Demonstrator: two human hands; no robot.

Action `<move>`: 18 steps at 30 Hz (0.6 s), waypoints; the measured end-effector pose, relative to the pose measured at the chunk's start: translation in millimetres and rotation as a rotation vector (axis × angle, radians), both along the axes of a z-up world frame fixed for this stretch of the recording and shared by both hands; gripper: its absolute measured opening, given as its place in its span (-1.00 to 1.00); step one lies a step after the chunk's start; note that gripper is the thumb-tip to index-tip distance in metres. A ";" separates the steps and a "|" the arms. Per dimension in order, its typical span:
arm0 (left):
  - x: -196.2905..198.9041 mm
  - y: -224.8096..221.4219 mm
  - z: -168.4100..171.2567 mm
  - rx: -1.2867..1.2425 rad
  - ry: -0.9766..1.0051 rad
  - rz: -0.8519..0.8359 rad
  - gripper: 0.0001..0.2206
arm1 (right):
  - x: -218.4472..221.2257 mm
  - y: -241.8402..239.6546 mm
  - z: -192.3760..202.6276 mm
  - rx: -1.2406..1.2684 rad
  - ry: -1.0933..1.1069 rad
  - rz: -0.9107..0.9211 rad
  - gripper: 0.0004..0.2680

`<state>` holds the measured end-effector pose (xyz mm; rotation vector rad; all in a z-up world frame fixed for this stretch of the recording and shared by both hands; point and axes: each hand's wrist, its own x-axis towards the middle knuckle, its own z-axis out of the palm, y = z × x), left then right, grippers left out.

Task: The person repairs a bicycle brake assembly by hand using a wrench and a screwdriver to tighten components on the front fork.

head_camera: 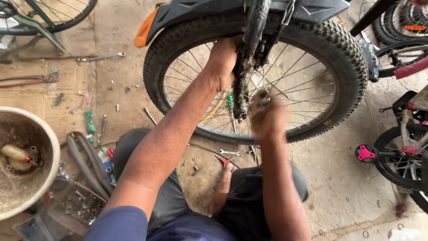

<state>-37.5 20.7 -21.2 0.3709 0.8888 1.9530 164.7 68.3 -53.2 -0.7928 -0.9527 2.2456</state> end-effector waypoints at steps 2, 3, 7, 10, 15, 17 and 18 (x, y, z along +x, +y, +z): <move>-4.4 3.8 1.2 0.000 -0.011 -0.023 -0.76 | 8.0 -32.8 -40.1 -0.126 -0.142 0.221 -0.86; -4.3 4.2 -1.0 -0.013 0.025 -0.016 -0.76 | 14.8 -45.8 -53.7 -0.157 -0.211 0.300 -0.87; -3.4 10.6 -3.7 -0.038 0.111 0.052 -0.73 | 9.7 -41.3 -50.6 0.017 -0.160 0.307 -0.75; -1.4 8.9 -9.3 0.030 0.044 0.030 -0.75 | 19.9 -43.6 -20.3 -0.107 0.016 0.259 -0.62; -1.5 5.0 -3.7 -0.026 0.130 0.025 -0.73 | 13.5 -48.0 8.9 -0.038 0.102 0.316 -0.57; -1.0 5.4 -4.9 -0.041 0.143 0.048 -0.75 | 15.0 -50.0 9.5 -0.049 0.166 0.349 -0.59; -1.2 6.3 -5.3 -0.045 0.139 0.052 -0.76 | 15.4 -50.1 9.2 -0.053 0.199 0.364 -0.60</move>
